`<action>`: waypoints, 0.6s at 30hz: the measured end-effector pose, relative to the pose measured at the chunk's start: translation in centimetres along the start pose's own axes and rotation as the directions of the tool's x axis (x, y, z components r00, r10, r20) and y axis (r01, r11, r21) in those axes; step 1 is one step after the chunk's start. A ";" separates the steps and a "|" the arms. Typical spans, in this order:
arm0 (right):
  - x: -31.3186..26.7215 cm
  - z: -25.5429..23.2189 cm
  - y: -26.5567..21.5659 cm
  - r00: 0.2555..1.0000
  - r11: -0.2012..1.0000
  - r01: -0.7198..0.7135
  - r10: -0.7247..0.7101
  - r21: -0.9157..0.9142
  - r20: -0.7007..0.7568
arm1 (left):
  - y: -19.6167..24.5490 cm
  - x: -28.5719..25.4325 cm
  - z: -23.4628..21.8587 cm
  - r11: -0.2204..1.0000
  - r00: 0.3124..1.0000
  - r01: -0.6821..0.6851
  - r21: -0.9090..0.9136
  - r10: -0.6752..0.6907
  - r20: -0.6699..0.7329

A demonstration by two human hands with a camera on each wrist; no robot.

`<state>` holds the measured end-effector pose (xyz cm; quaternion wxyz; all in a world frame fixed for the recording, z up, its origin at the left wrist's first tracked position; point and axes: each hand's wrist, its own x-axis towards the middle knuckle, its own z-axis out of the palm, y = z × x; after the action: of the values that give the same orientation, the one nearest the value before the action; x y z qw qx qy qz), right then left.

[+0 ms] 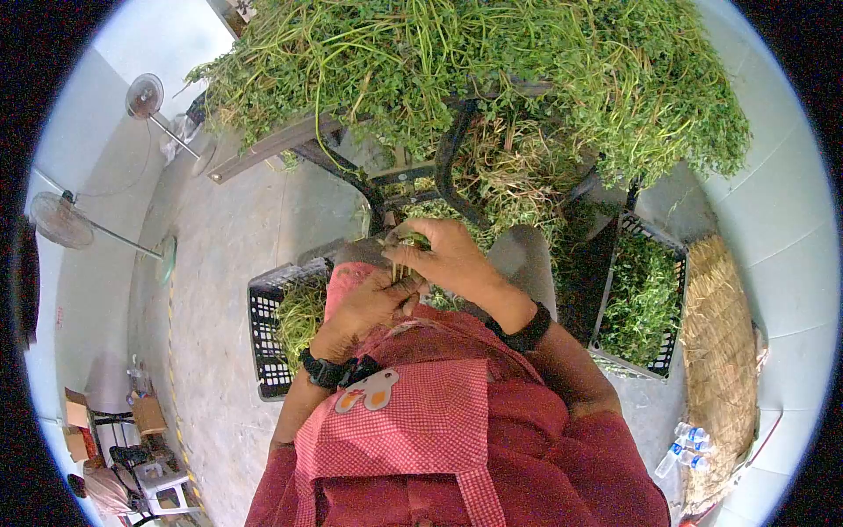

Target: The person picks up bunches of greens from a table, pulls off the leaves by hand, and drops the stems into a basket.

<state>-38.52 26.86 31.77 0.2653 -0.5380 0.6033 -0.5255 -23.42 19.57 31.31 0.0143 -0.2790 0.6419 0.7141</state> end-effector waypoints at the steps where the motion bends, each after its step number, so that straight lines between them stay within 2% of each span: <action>1: 0.2 0.1 0.2 0.988 0.976 0.119 -0.134 -0.183 -0.072 | -0.1 0.0 0.0 0.996 1.000 -0.016 0.088 0.014 0.018; 2: 0.2 0.2 0.4 0.989 0.976 0.118 -0.133 -0.182 -0.070 | -0.1 0.0 0.1 0.984 0.999 -0.033 0.174 0.027 0.037; 4: 0.1 0.2 0.8 0.997 0.983 0.073 -0.073 -0.171 0.006 | -0.5 0.3 -0.1 0.974 0.999 -0.038 0.224 0.033 0.023; 6: 0.0 0.2 1.0 1.000 0.992 0.025 -0.025 -0.123 -0.002 | -0.4 0.3 0.0 0.960 0.999 -0.046 0.276 0.044 0.014; 7: 0.0 0.1 1.1 1.000 0.997 -0.022 0.021 -0.077 -0.006 | -0.1 -0.1 0.1 0.998 0.998 -0.062 0.016 0.062 0.025; 8: -0.2 -0.1 1.3 1.000 0.997 -0.023 0.023 -0.079 -0.009 | 0.0 -0.3 0.1 0.967 0.996 -0.070 -0.245 0.081 0.032; 9: -0.3 -0.2 1.5 0.992 0.989 -0.121 0.124 0.078 -0.026 | 0.1 -0.3 -0.1 0.967 0.996 -0.070 -0.245 0.080 0.034; 10: -0.5 -0.3 1.7 0.974 0.948 -0.213 0.225 0.235 -0.028 | 0.3 0.0 -0.5 0.892 0.992 0.020 -0.452 0.039 0.121; 11: -0.5 -0.2 1.9 0.973 0.948 -0.214 0.227 0.235 -0.028 | 0.4 0.2 -0.7 0.769 0.977 0.122 -0.628 0.017 0.212; 13: -0.5 -0.2 2.3 0.983 0.877 -0.157 0.185 0.454 -0.018 | -0.5 1.2 -1.2 0.721 0.963 0.143 -0.677 0.058 0.265; 14: -0.6 -0.2 2.5 0.982 0.876 -0.159 0.187 0.455 -0.017 | -0.9 1.4 -1.3 0.672 0.944 0.167 -0.721 0.103 0.314; 15: -0.6 -0.3 2.6 0.979 0.822 -0.177 0.204 0.542 0.009 | -0.8 1.4 -1.2 0.671 0.944 0.168 -0.722 0.102 0.314; 16: -0.7 -0.4 2.7 0.975 0.758 -0.193 0.219 0.623 0.036 | -0.7 1.3 -1.0 0.651 0.963 0.146 -0.745 0.079 0.258; 18: -0.9 -0.3 2.6 0.975 0.747 -0.198 0.216 0.635 0.050 | -0.7 1.4 -1.0 0.631 0.978 0.122 -0.766 0.056 0.202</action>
<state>-39.47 27.44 29.29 0.4800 -0.3390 0.4493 -0.6729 -23.91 18.34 30.05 -0.0271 -0.1942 0.2628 0.9447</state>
